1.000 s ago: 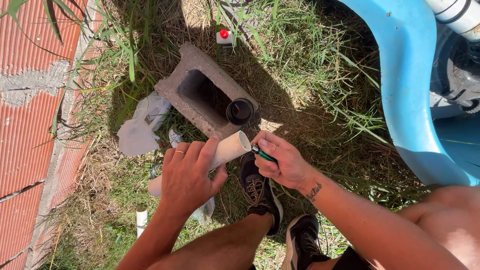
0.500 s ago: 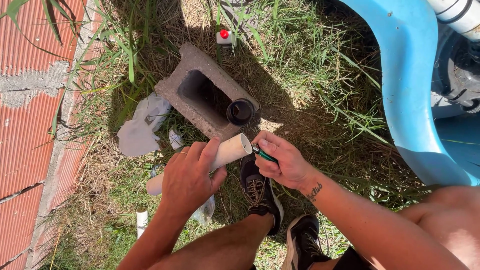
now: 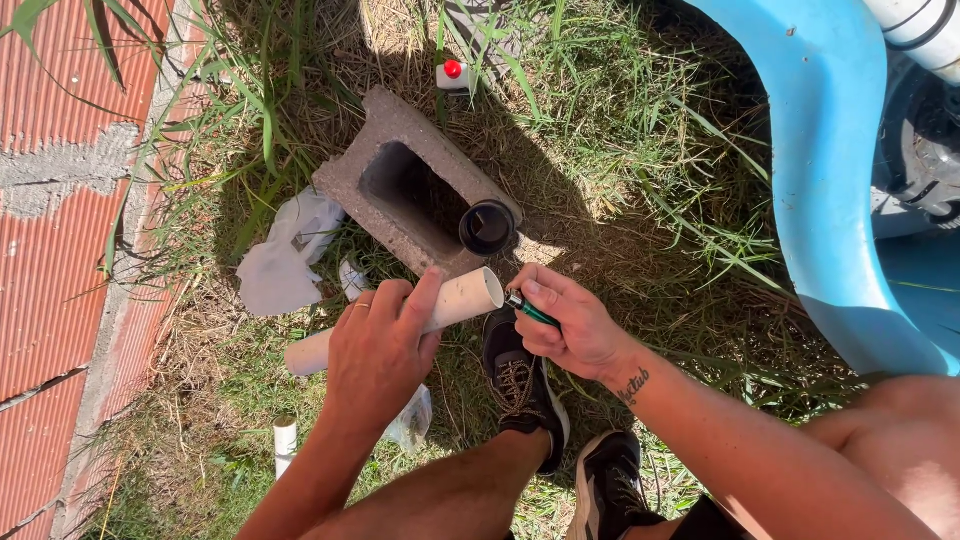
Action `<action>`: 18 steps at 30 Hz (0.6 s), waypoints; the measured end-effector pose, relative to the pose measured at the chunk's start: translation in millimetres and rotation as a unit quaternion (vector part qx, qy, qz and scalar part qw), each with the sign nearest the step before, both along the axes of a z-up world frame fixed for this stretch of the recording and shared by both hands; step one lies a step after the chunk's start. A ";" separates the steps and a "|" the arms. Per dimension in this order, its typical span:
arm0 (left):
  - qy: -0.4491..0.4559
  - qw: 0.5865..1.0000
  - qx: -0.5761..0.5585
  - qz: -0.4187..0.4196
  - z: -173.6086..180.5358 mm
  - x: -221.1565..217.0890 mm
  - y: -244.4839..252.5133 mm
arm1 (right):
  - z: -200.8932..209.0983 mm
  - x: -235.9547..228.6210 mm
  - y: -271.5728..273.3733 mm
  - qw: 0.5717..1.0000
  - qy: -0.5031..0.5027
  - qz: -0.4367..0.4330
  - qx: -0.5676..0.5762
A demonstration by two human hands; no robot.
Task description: Repairing and assembling PVC pipes for a pool filtration system using solvent cement
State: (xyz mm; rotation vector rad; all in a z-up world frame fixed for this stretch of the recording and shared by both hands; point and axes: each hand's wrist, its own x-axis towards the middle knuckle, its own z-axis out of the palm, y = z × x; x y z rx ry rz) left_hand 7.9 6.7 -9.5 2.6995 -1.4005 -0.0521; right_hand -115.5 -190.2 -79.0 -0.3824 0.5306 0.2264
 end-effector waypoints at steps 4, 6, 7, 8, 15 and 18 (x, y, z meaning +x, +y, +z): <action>-0.010 1.000 0.006 0.000 0.4 2.9 1.1 | 1.6 0.1 0.2 1.000 0.002 0.007 -0.006; -0.008 1.000 -0.001 0.004 0.4 2.1 0.4 | -0.2 -0.3 1.4 1.000 0.002 0.008 -0.007; -0.007 1.000 -0.007 0.008 0.5 1.6 -0.2 | -1.0 -0.6 1.8 1.000 0.001 0.008 -0.008; -0.008 1.000 -0.008 0.008 2.4 1.9 -2.3 | -1.3 -0.3 1.4 1.000 0.001 0.008 -0.009; -0.018 1.000 -0.011 0.005 9.3 2.8 -7.3 | 3.3 1.9 0.2 1.000 -0.007 0.014 -0.020; -0.018 1.000 -0.013 0.006 10.8 3.5 -3.9 | 14.4 10.6 -10.0 0.993 -0.036 0.046 -0.103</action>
